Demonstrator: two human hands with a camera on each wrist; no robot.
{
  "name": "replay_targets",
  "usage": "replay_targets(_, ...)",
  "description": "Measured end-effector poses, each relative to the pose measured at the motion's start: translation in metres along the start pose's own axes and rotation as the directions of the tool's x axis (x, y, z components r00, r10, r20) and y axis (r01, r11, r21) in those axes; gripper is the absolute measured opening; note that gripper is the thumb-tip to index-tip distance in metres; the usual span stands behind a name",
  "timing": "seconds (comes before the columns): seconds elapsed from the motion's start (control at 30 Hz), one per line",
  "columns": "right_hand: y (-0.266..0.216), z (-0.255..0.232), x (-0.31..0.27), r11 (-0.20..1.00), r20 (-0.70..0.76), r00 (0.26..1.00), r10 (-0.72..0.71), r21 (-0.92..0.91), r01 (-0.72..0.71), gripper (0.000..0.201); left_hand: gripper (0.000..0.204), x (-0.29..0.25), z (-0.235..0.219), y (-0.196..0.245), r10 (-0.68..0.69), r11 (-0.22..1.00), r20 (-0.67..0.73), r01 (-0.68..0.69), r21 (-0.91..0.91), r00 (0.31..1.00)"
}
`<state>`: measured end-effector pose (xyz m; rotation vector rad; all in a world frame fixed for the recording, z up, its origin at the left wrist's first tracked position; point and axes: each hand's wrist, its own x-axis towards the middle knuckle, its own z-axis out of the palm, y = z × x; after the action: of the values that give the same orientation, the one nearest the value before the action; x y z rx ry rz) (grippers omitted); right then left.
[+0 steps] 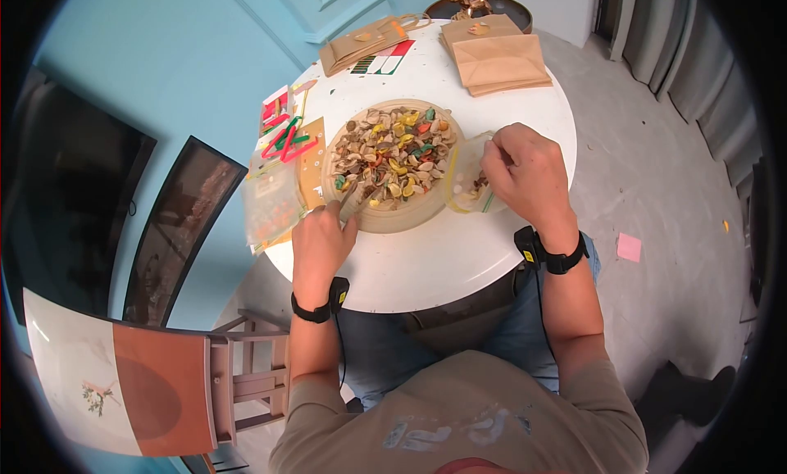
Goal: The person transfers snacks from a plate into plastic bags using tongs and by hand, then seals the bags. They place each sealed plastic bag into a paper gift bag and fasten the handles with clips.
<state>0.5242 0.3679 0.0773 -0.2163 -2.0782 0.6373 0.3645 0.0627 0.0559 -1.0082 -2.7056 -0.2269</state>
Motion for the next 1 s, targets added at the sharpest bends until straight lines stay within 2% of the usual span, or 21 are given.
replay_targets(0.13, 0.001, 0.001, -0.001, 1.0, -0.005, 1.0, -0.004, 0.003, 0.004, 0.013, 0.029, 0.006, 0.0, -0.002, -0.016, 0.998, 0.044, 0.018, -0.057, 0.999)
replay_targets(0.2, 0.002, 0.001, -0.001, 1.0, -0.007, 1.0, -0.003, 0.006, 0.003, 0.013, 0.028, 0.006, -0.005, 0.001, -0.074, 0.99, 0.075, 0.083, -0.113, 0.994)
replay_targets(0.43, 0.001, -0.001, 0.0, 1.0, -0.007, 1.0, -0.011, 0.006, 0.011, 0.013, 0.022, 0.002, -0.006, 0.001, -0.036, 0.991, 0.066, 0.044, -0.125, 0.997)
replay_targets(0.63, 0.001, -0.002, 0.0, 1.0, -0.015, 1.0, -0.014, 0.019, 0.014, 0.013, 0.017, -0.004, -0.028, 0.005, -0.018, 0.992, -0.013, 0.016, -0.127, 1.0)
replay_targets(0.7, 0.002, -0.001, 0.0, 1.0, -0.012, 1.0, -0.017, 0.015, 0.017, 0.013, 0.016, -0.005, -0.036, 0.009, 0.021, 0.994, -0.091, -0.031, -0.106, 0.996)
replay_targets(0.83, 0.004, 0.0, -0.001, 1.0, -0.013, 1.0, -0.024, 0.012, 0.024, 0.013, 0.017, -0.002, -0.049, 0.032, 0.04, 0.991, -0.125, -0.055, -0.12, 0.991)
replay_targets(0.9, 0.005, 0.0, -0.002, 1.0, -0.011, 1.0, -0.023, 0.006, 0.023, 0.013, 0.018, -0.002, -0.053, 0.05, 0.135, 0.969, -0.165, -0.165, -0.182, 0.977)
replay_targets(0.93, 0.005, 0.0, -0.002, 1.0, -0.008, 1.0, -0.025, 0.007, 0.025, 0.013, 0.018, -0.001, -0.058, 0.062, 0.136, 0.968, -0.166, -0.167, -0.187, 0.977)
replay_targets(1.0, 0.005, -0.001, -0.002, 1.0, -0.006, 1.0, -0.023, -0.001, 0.023, 0.013, 0.021, 0.0, -0.063, 0.085, 0.194, 0.935, -0.075, -0.207, -0.287, 0.978)
